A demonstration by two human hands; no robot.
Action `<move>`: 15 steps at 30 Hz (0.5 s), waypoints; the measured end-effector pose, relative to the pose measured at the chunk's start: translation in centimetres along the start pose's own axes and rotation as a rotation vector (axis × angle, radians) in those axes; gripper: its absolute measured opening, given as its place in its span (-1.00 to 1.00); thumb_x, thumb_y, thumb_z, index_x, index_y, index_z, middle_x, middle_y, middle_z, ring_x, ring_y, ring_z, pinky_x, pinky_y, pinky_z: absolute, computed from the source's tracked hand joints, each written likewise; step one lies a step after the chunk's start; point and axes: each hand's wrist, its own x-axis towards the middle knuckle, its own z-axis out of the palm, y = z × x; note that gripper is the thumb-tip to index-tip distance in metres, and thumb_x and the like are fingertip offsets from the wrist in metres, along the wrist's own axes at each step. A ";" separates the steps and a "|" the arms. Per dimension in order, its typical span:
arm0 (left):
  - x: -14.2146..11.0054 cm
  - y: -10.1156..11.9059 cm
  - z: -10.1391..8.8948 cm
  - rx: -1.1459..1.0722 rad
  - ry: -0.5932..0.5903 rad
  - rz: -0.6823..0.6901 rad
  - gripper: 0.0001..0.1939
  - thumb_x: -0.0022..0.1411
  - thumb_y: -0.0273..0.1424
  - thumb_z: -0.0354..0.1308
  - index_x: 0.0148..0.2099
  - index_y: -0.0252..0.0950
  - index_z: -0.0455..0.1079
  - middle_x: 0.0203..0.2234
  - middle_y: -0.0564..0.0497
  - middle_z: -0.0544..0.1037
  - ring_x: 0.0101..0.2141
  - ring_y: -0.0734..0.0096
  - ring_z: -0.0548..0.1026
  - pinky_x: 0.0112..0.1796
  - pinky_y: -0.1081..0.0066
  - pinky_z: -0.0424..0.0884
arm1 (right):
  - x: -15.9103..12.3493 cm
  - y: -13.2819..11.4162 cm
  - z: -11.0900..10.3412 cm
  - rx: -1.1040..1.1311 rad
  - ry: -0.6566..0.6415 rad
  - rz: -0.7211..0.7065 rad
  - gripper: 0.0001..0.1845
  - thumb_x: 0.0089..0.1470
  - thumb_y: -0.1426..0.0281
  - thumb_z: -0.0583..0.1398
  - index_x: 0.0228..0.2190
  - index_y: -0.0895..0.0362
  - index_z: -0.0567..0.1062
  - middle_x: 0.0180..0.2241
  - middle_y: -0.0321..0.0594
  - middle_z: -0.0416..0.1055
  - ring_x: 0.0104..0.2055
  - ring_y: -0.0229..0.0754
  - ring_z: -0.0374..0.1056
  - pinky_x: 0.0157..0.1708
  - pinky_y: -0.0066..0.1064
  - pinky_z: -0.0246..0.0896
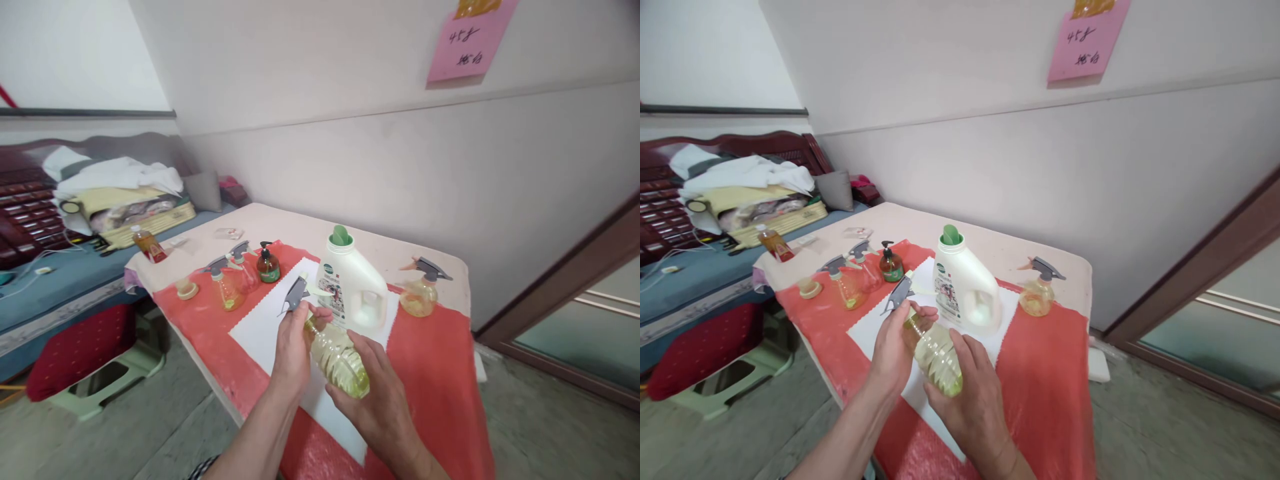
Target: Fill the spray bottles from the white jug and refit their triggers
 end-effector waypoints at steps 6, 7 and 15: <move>-0.1 -0.1 0.1 -0.013 -0.012 0.018 -0.63 0.15 -0.08 0.19 -0.31 -0.33 0.48 -0.31 -0.12 0.60 -0.25 0.21 0.55 -0.16 0.29 0.38 | -0.1 -0.3 0.2 0.159 -0.014 0.133 -0.18 -0.19 0.42 0.32 0.14 0.01 0.23 0.00 -0.12 0.35 0.01 0.00 0.35 -0.05 -0.16 0.36; -0.2 -0.1 0.1 -0.016 -0.018 0.020 -0.64 0.16 -0.09 0.18 -0.30 -0.32 0.47 -0.30 -0.12 0.60 -0.24 0.21 0.55 -0.15 0.29 0.38 | -0.1 -0.4 0.2 0.207 -0.022 0.168 -0.20 -0.19 0.40 0.32 0.13 0.02 0.26 -0.02 -0.13 0.37 -0.01 -0.01 0.35 -0.06 -0.18 0.36; -0.6 0.9 0.2 -0.085 -0.158 0.009 -0.75 0.24 -0.20 0.14 -0.32 -0.30 0.42 -0.31 -0.09 0.60 -0.22 0.24 0.54 -0.10 0.27 0.36 | 0.8 -1.5 -0.9 1.088 -0.246 0.678 -0.29 -0.26 0.17 0.40 -0.03 0.06 0.41 -0.17 -0.18 0.50 -0.16 -0.01 0.42 -0.15 -0.22 0.32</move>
